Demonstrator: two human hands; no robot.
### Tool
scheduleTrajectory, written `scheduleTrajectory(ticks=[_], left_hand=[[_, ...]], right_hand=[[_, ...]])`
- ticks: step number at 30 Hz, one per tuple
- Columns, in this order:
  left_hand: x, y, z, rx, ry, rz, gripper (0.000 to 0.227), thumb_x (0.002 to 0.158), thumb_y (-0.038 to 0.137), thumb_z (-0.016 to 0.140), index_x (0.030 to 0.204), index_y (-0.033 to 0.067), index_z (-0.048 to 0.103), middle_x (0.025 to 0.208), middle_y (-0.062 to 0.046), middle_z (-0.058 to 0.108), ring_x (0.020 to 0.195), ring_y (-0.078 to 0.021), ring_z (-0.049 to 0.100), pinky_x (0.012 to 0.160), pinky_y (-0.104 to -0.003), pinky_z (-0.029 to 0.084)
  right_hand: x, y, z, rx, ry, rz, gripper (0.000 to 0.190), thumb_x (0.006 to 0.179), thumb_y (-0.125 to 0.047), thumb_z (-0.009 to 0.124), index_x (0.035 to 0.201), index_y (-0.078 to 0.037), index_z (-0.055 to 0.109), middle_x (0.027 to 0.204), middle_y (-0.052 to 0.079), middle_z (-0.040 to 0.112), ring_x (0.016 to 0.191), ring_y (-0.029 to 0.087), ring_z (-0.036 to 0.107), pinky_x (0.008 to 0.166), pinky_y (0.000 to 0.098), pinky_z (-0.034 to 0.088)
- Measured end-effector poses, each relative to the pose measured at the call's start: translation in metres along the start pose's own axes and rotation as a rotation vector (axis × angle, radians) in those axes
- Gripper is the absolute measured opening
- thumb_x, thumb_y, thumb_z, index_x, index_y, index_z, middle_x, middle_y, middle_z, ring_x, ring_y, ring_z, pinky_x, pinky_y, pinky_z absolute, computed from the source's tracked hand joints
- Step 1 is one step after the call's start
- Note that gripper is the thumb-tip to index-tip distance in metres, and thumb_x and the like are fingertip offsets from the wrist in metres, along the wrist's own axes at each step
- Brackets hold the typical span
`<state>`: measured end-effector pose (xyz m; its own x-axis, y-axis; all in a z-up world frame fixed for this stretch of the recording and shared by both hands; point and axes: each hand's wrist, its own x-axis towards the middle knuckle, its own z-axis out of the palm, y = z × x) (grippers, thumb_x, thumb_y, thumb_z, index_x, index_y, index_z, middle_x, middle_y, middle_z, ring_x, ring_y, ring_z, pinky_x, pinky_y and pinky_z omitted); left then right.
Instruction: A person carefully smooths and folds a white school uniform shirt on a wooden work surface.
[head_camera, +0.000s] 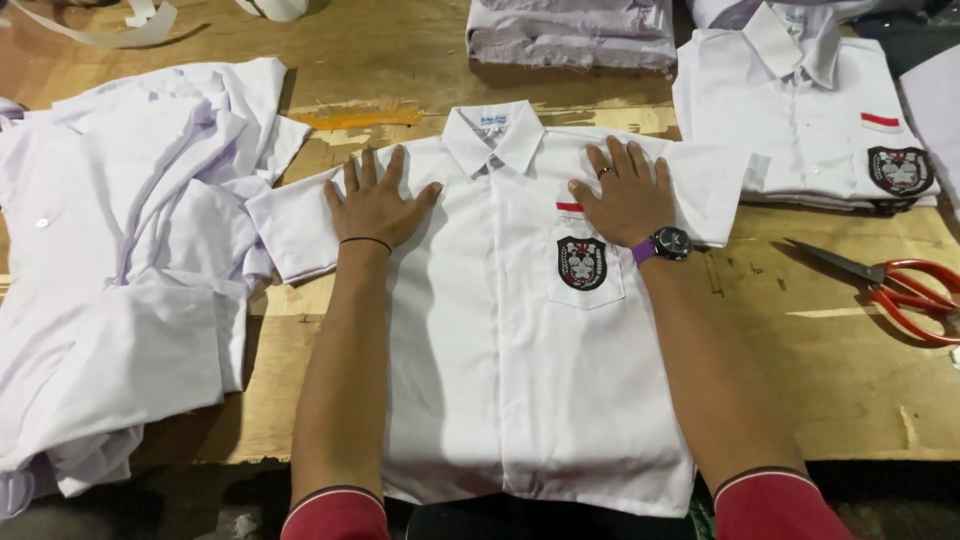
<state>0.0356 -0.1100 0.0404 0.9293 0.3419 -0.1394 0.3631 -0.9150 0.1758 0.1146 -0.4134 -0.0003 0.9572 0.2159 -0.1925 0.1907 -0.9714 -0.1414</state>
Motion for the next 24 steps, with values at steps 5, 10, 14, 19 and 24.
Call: scheduleTrajectory(ticks=[5, 10, 14, 19, 24], left_hand=[[0.002, 0.001, 0.012, -0.022, 0.152, 0.088, 0.083, 0.097, 0.069, 0.043, 0.167, 0.0292, 0.021, 0.173, -0.011, 0.017, 0.159, -0.0351, 0.011, 0.124, -0.065, 0.009], [-0.010, 0.024, 0.020, -0.006, 0.100, 0.287, 0.079, 0.101, 0.070, 0.036, 0.165, 0.0253, 0.026, 0.171, -0.013, 0.022, 0.159, -0.0362, 0.013, 0.124, -0.066, 0.009], [-0.019, 0.044, 0.028, -0.042, 0.035, 0.393, 0.082, 0.098, 0.073, 0.035, 0.165, 0.0277, 0.023, 0.171, -0.010, 0.022, 0.159, -0.0348, 0.014, 0.124, -0.066, 0.008], [-0.024, 0.048, 0.025, -0.025, -0.057, 0.460, 0.083, 0.098, 0.073, 0.031, 0.166, 0.0261, 0.020, 0.171, -0.010, 0.024, 0.158, -0.0334, 0.017, 0.124, -0.067, -0.002], [-0.018, 0.046, 0.033, 0.014, -0.072, 0.467, 0.085, 0.097, 0.075, 0.031, 0.164, 0.0238, 0.027, 0.171, -0.010, 0.022, 0.159, -0.0334, 0.015, 0.124, -0.066, -0.002]], right_hand=[[-0.003, -0.004, -0.002, 0.012, 0.024, -0.006, 0.073, 0.104, -0.066, 0.018, 0.167, -0.029, 0.017, 0.175, 0.002, 0.009, 0.160, 0.027, 0.004, 0.128, 0.0554, -0.002], [-0.001, -0.006, -0.002, 0.014, -0.002, 0.040, 0.074, 0.103, -0.066, 0.020, 0.167, -0.030, 0.016, 0.175, 0.000, 0.006, 0.161, 0.026, 0.003, 0.127, 0.0573, -0.002], [-0.002, -0.017, -0.016, 0.065, -0.054, 0.065, 0.076, 0.101, -0.067, 0.023, 0.167, -0.029, 0.013, 0.175, 0.000, 0.002, 0.161, 0.026, -0.001, 0.127, 0.0587, -0.004], [0.027, -0.027, 0.002, 0.172, 0.149, -0.005, 0.066, 0.102, -0.048, 0.042, 0.162, -0.021, 0.034, 0.169, 0.007, 0.028, 0.157, 0.033, 0.019, 0.118, 0.0761, 0.004], [0.019, -0.059, 0.022, 0.206, 0.185, -0.148, 0.061, 0.103, -0.046, 0.038, 0.158, -0.019, 0.040, 0.165, 0.008, 0.035, 0.155, 0.031, 0.026, 0.121, 0.0707, 0.013]])
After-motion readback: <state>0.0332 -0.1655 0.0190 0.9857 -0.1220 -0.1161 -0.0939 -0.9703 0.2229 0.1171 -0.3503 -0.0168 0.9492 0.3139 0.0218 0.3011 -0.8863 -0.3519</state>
